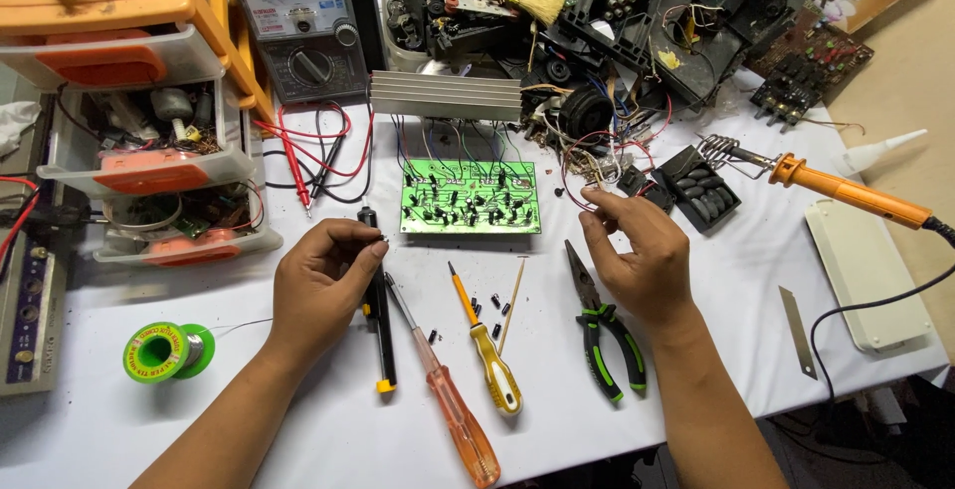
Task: Soldering electronic components onto a printed circuit board using a soldering iron and solder wire at a repair bench.
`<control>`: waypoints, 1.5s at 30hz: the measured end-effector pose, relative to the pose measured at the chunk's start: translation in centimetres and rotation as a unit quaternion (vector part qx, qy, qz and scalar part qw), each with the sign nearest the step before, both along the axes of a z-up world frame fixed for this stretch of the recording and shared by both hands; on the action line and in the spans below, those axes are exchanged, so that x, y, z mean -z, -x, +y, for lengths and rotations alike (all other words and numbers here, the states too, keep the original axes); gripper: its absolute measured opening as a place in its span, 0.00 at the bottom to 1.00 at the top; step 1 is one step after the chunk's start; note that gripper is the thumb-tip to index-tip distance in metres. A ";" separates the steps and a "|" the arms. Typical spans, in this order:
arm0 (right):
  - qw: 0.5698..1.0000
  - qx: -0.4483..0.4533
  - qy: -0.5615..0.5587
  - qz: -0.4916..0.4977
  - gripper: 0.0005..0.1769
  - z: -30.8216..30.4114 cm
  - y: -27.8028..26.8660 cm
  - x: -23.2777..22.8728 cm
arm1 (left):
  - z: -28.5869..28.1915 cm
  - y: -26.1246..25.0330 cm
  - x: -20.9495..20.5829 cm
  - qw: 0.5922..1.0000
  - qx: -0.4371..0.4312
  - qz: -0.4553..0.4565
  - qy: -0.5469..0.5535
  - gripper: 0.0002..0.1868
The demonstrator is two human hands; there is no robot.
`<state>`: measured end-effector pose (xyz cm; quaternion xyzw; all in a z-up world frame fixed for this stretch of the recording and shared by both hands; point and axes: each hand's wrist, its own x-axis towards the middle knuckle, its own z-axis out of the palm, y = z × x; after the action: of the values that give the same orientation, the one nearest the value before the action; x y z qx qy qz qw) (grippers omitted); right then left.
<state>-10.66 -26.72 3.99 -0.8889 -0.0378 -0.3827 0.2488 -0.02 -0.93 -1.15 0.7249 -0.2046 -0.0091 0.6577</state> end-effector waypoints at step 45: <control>0.955 -0.105 0.214 0.175 0.07 4.2 1.6 -1.6 | 0.7 0.2 -0.6 0.999 0.033 0.002 -0.019 0.06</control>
<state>-12.22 -22.49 5.59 -0.9654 -0.1679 -0.1759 0.0940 -0.26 -0.21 -0.54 0.7300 -0.2268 -0.0357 0.6438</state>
